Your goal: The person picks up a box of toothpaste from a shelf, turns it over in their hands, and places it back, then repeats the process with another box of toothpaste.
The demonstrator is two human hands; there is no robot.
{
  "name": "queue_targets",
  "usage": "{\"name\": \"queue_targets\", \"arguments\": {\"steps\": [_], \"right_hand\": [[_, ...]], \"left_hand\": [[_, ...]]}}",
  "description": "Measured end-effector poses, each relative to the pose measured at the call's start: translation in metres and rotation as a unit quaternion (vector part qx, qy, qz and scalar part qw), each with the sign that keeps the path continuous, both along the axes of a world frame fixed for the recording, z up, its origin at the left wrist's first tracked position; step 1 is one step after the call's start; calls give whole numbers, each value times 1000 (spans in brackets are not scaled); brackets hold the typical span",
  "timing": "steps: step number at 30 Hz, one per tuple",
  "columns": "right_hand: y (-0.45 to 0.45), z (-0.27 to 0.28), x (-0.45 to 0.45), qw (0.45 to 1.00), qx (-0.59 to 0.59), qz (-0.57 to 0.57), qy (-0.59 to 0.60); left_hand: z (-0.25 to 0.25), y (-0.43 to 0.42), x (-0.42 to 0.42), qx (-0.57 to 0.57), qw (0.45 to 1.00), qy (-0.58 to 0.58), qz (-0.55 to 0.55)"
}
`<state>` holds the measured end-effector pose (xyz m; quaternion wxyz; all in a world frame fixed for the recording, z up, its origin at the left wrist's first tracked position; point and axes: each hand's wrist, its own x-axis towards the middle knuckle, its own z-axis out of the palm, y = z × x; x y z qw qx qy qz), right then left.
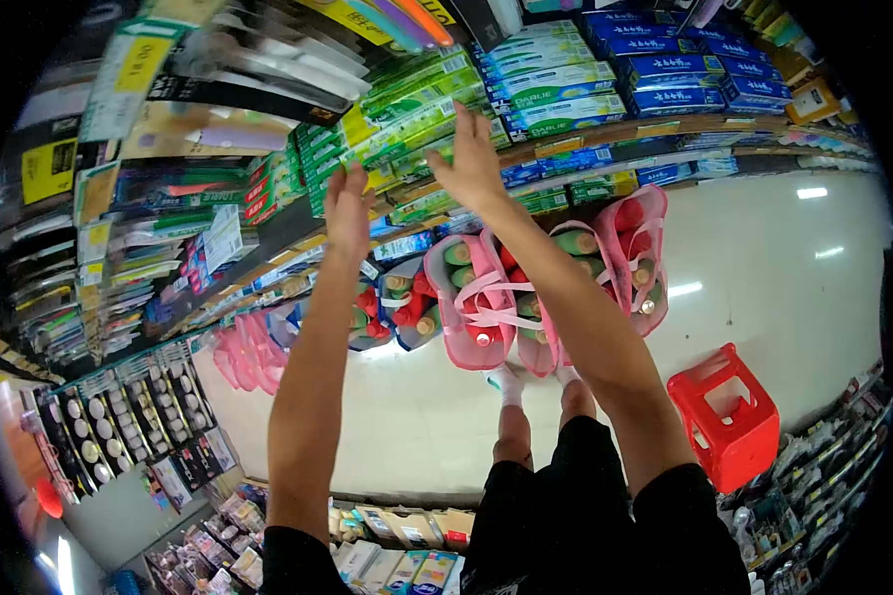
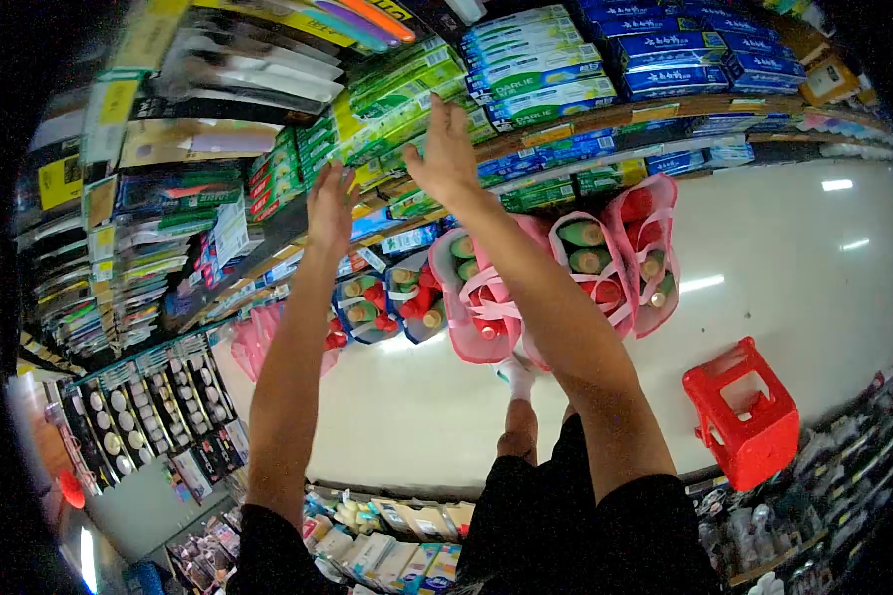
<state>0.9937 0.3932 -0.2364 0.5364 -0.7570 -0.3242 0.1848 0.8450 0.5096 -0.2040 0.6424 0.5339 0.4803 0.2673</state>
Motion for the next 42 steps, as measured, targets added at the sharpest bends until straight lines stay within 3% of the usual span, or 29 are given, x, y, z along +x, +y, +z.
{"name": "queue_targets", "arguments": {"steps": [1, 4, 8, 13, 23, 27, 30, 32, 34, 36, 37, 38, 39, 40, 41, 42], "right_hand": [[4, -1, 2, 1000, -21, 8, 21], [20, -33, -2, 990, -8, -34, -139], [24, -22, -12, 998, -21, -46, -33], [31, -13, -8, 994, 67, -45, 70], [37, -17, 8, 988, 110, -61, 94], [41, -14, 9, 989, 108, -78, 71], [25, -3, 1, 993, 63, -92, 30], [-19, 8, -15, 986, 150, -65, 25], [-76, 2, -39, 975, 221, -11, 34], [-147, -24, -76, 983, 120, 40, 131], [-188, -56, -94, 987, 31, 100, 119], [-233, -91, -114, 990, 38, 113, 76], [-304, -180, -159, 971, -154, 182, 15], [-364, -187, -165, 933, -265, 241, 23], [-400, -174, -162, 884, -340, 280, 157], [-433, -139, -158, 863, -405, 293, 72]], "left_hand": [[-2, 6, 3, 6, 1000, -4, -24], [-8, 22, 15, -55, 998, -13, -1], [-13, 27, 24, -82, 995, -65, -10], [-17, 29, 48, -63, 997, -43, -16], [-14, 23, 65, -62, 995, -63, -49], [-16, 25, 67, -81, 994, -68, -14], [-18, 25, 54, -48, 997, -52, -33], [-15, -9, 39, 109, 992, -20, 53], [1, -65, 14, 202, 977, 45, 59], [-53, -104, -63, 243, 964, 104, -2], [-74, -134, -101, 292, 944, 105, -115], [-137, -171, -182, 289, 902, 224, -229], [-194, -208, -258, 304, 819, 331, -357], [-243, -243, -329, 322, 719, 393, -474], [-112, -304, -256, 84, 874, 338, -339], [-134, -343, -311, 19, 853, 347, -389]]}}
